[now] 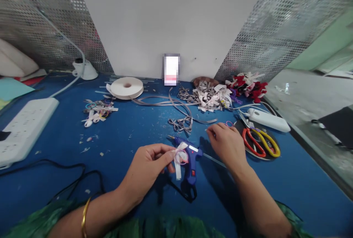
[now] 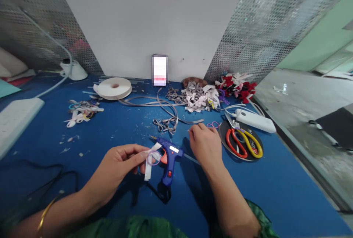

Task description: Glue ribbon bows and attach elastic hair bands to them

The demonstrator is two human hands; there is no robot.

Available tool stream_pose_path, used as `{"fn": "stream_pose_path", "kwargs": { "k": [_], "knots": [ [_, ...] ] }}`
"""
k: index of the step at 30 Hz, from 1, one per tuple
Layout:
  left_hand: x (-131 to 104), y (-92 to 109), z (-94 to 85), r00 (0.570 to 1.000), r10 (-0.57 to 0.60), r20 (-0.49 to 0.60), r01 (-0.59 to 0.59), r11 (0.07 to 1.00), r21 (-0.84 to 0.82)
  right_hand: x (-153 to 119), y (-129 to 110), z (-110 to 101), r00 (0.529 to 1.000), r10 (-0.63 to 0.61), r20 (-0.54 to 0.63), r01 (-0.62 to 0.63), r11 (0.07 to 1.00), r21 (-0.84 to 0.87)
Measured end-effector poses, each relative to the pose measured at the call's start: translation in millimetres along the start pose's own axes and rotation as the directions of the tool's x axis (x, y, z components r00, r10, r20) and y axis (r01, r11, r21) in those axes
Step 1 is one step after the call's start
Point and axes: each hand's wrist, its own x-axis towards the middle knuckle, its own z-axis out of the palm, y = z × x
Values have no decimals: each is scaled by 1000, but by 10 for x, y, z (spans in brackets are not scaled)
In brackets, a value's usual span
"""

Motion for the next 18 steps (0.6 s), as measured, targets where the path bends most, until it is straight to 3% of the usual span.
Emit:
{"fn": "stream_pose_path", "kwargs": {
  "k": [5, 10, 12, 13, 14, 16, 18],
  "knots": [
    [11, -4, -8, 1000, 7, -16, -8, 998, -56, -53, 63, 102, 988, -3, 157, 17, 996, -86],
    [19, 3, -13, 999, 52, -9, -52, 995, -86, -57, 34, -13, 979, 12, 202, 9, 995, -102],
    [23, -4, -8, 998, 65, -1, -64, 992, -105, -47, -62, -101, 988, 66, 140, -71, 997, 35],
    [26, -12, -6, 997, 75, -1, -74, 991, -116, -43, -130, -151, 988, 106, 112, -126, 974, 186],
    [29, -23, -3, 996, 85, 2, -84, 989, -123, -42, -206, -202, 983, 143, 113, -176, 906, 385],
    [38, -49, 0, 995, 99, 9, -97, 987, -127, -53, -371, -297, 963, 126, 238, -263, 627, 733],
    [47, -73, 3, 995, 99, 24, -95, 988, -118, -75, -519, -372, 928, 43, 369, -358, 366, 859]
  ]
}}
